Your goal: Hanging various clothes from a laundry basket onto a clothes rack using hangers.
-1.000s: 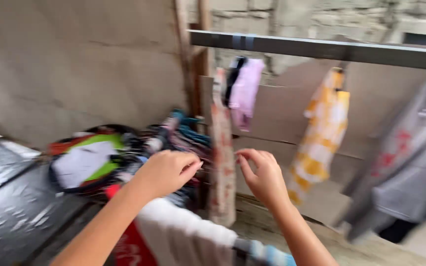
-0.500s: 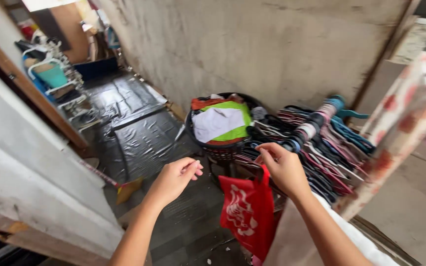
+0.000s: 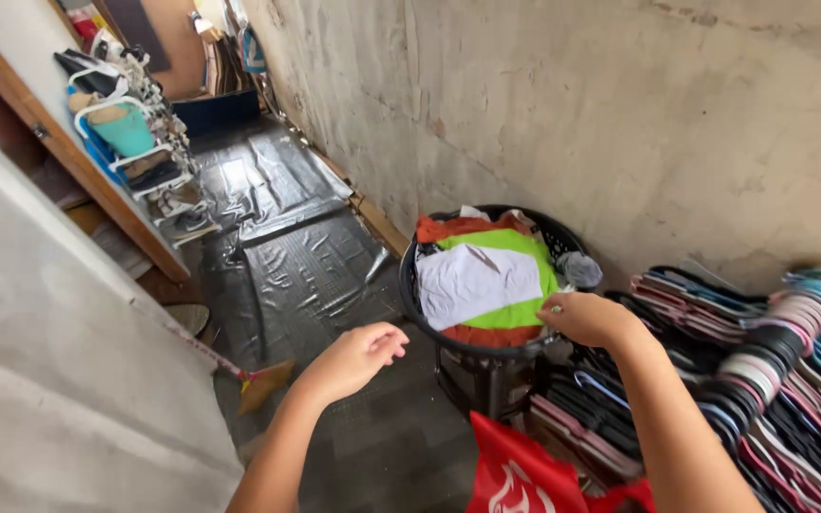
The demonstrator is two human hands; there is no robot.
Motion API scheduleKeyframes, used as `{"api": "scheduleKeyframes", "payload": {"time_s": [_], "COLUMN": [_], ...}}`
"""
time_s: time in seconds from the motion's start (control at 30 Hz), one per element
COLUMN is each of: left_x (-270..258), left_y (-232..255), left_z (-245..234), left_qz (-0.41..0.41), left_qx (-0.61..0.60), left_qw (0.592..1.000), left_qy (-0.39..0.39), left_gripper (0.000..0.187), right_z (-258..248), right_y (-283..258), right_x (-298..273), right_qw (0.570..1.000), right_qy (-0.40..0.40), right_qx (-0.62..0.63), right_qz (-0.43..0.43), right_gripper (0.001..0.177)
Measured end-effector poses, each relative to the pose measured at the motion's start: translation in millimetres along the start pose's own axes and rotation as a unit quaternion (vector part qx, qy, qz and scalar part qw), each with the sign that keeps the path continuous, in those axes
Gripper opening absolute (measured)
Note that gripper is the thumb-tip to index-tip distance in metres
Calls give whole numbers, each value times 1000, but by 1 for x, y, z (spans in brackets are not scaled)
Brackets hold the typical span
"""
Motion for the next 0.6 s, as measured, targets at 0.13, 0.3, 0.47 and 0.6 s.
{"api": "scheduleKeyframes", "payload": {"time_s": [0.13, 0.3, 0.47, 0.6], "left_x": [49, 106, 191, 284], "left_y": [-33, -66, -93, -138], "left_z": [-1, 6, 22, 63], "left_qz": [-14, -55, -24, 34], "left_qx": [10, 18, 53, 94], "left_qw": [999, 995, 995, 994], "left_qy": [-46, -81, -77, -54], "left_gripper": [34, 34, 34, 32], "right_z": [22, 52, 107, 170], "right_y": [9, 51, 72, 122], "right_x": [74, 150, 176, 196], "right_qw": [988, 997, 987, 949], "right_qy": [-145, -72, -103, -98], "right_qx": [41, -36, 97, 245], "right_qz": [-28, -17, 76, 173], "right_gripper": [48, 43, 41, 39]}}
Point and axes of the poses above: each hand's wrist, its own x-axis towards the middle knuckle, its own z-axis out of the palm, y = z × x, the point moved 7 cm from there along x, towards the middle knuckle, and after that the axes turned 9 degrees about x, right-handed, at the moved point
